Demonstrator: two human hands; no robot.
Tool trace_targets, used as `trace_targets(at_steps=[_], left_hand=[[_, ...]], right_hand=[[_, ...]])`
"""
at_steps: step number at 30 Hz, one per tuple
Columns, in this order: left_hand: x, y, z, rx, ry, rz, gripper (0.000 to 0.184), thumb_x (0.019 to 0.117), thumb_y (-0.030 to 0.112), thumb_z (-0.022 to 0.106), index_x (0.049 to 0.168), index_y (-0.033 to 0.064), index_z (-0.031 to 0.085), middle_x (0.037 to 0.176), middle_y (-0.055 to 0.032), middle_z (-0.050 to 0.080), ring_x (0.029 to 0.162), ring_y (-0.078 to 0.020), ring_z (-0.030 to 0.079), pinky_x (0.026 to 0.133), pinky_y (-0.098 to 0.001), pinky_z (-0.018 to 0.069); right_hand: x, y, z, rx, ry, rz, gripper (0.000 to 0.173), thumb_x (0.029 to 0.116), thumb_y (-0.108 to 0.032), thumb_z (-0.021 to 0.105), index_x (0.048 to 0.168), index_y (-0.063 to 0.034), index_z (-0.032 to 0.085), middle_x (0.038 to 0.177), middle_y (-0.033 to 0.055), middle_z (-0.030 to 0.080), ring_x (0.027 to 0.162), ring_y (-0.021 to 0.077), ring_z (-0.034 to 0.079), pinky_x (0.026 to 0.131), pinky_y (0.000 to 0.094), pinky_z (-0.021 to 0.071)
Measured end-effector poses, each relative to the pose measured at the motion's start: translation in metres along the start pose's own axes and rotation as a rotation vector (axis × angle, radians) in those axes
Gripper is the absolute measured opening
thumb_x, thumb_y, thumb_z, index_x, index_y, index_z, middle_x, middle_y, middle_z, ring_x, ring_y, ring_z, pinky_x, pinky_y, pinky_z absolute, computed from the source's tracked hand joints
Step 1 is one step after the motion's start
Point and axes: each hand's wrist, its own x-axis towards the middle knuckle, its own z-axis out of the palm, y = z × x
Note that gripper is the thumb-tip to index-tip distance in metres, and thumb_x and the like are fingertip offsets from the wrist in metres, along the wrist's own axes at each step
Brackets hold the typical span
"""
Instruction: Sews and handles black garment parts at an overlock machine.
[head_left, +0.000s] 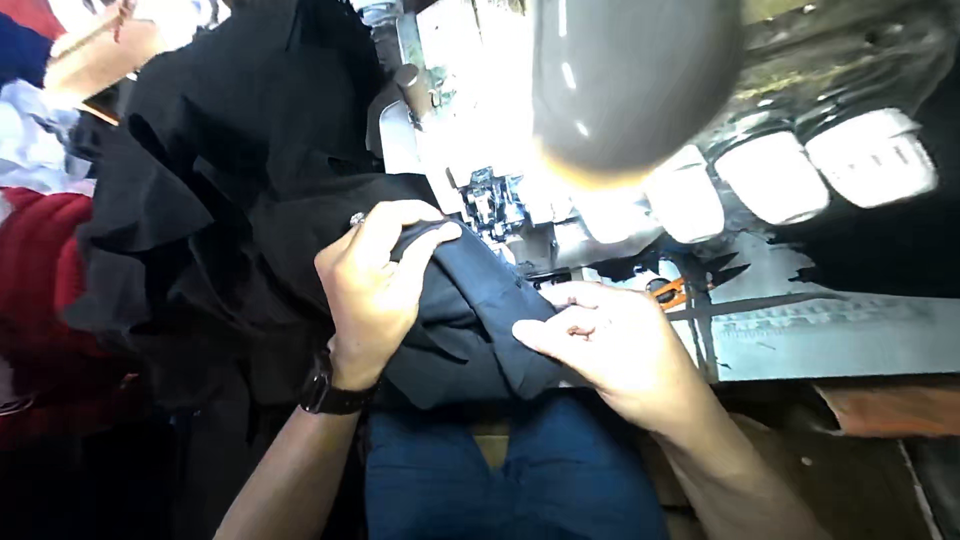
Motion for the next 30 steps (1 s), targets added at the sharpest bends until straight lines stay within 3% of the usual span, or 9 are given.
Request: trace_targets(at_steps=[4, 11, 13, 16, 18, 20, 22, 25, 30], left_hand=[[-0.003, -0.005, 0.005, -0.009, 0.021, 0.010, 0.014, 0.0899, 0.005, 0.077, 0.100, -0.0013, 0.072, 0.098, -0.0061, 0.074, 0.093, -0.0076, 0.071, 0.085, -0.0229, 0.0577], [-0.005, -0.005, 0.001, 0.013, -0.002, 0.006, 0.014, 0.0900, 0.007, 0.078, 0.101, 0.0000, 0.074, 0.099, -0.0067, 0.075, 0.095, -0.0094, 0.071, 0.085, -0.0244, 0.0576], [-0.006, -0.005, 0.002, 0.024, 0.003, 0.006, 0.013, 0.0897, 0.007, 0.078, 0.100, 0.0006, 0.074, 0.098, -0.0069, 0.075, 0.094, -0.0103, 0.071, 0.085, -0.0256, 0.0575], [-0.004, -0.006, 0.002, 0.049, -0.002, 0.004, 0.013, 0.0901, 0.010, 0.078, 0.099, 0.0017, 0.074, 0.097, -0.0060, 0.075, 0.094, -0.0099, 0.071, 0.084, -0.0256, 0.0567], [-0.002, -0.006, 0.002, 0.058, -0.014, 0.007, 0.012, 0.0905, 0.010, 0.078, 0.099, 0.0018, 0.074, 0.097, -0.0056, 0.074, 0.094, -0.0094, 0.070, 0.084, -0.0250, 0.0561], [-0.004, -0.004, 0.000, 0.058, -0.030, 0.006, 0.012, 0.0903, 0.010, 0.078, 0.099, 0.0016, 0.074, 0.097, -0.0060, 0.075, 0.094, -0.0098, 0.070, 0.084, -0.0253, 0.0562], [-0.006, 0.001, -0.007, 0.068, -0.076, -0.009, 0.012, 0.0899, 0.011, 0.079, 0.099, 0.0027, 0.076, 0.099, -0.0058, 0.075, 0.094, -0.0094, 0.071, 0.084, -0.0250, 0.0566], [0.004, 0.013, -0.020, 0.157, -0.234, -0.054, 0.015, 0.0900, 0.018, 0.079, 0.099, 0.0075, 0.075, 0.096, -0.0029, 0.074, 0.089, -0.0073, 0.069, 0.079, -0.0247, 0.0541], [0.021, 0.016, -0.018, 0.275, -0.374, -0.185, 0.018, 0.0900, 0.031, 0.079, 0.099, 0.0179, 0.071, 0.086, 0.0032, 0.070, 0.078, -0.0097, 0.065, 0.068, -0.0342, 0.0494]], right_hand=[[-0.001, 0.001, -0.002, 0.069, -0.022, 0.035, 0.016, 0.0860, -0.027, 0.081, 0.086, -0.0136, 0.073, 0.062, -0.0086, 0.068, 0.052, -0.0021, 0.058, 0.048, 0.0125, 0.0473], [-0.005, 0.000, 0.001, -0.054, 0.056, -0.027, 0.018, 0.0866, -0.034, 0.080, 0.086, -0.0167, 0.074, 0.062, -0.0128, 0.063, 0.052, -0.0054, 0.054, 0.046, 0.0103, 0.0432], [-0.007, 0.003, 0.003, -0.209, 0.120, -0.114, 0.021, 0.0868, -0.041, 0.078, 0.082, -0.0209, 0.072, 0.073, -0.0144, 0.057, 0.066, -0.0058, 0.050, 0.058, 0.0122, 0.0390], [-0.001, 0.004, -0.001, -0.190, 0.061, -0.137, 0.020, 0.0873, -0.038, 0.078, 0.078, -0.0224, 0.070, 0.094, -0.0096, 0.064, 0.087, -0.0008, 0.060, 0.073, 0.0152, 0.0506], [0.003, 0.004, -0.002, -0.069, -0.027, -0.081, 0.018, 0.0885, -0.030, 0.078, 0.077, -0.0205, 0.068, 0.080, -0.0104, 0.067, 0.073, -0.0024, 0.061, 0.062, 0.0125, 0.0492], [0.001, 0.002, 0.001, -0.023, -0.069, -0.020, 0.022, 0.0889, -0.027, 0.077, 0.073, -0.0202, 0.062, 0.063, -0.0113, 0.056, 0.054, -0.0040, 0.048, 0.047, 0.0108, 0.0359], [-0.010, 0.001, 0.006, -0.029, -0.046, -0.025, 0.022, 0.0857, -0.025, 0.078, 0.073, -0.0197, 0.062, 0.063, -0.0117, 0.056, 0.052, -0.0053, 0.046, 0.045, 0.0101, 0.0349], [-0.023, 0.000, 0.015, -0.088, 0.011, -0.106, 0.025, 0.0834, -0.025, 0.080, 0.086, -0.0196, 0.056, 0.072, -0.0122, 0.060, 0.061, -0.0061, 0.054, 0.051, 0.0087, 0.0431], [-0.019, -0.009, 0.009, -0.247, -0.106, -0.188, 0.036, 0.0919, -0.032, 0.073, 0.127, -0.0295, 0.070, 0.086, -0.0144, 0.068, 0.070, -0.0047, 0.061, 0.060, 0.0123, 0.0520]])
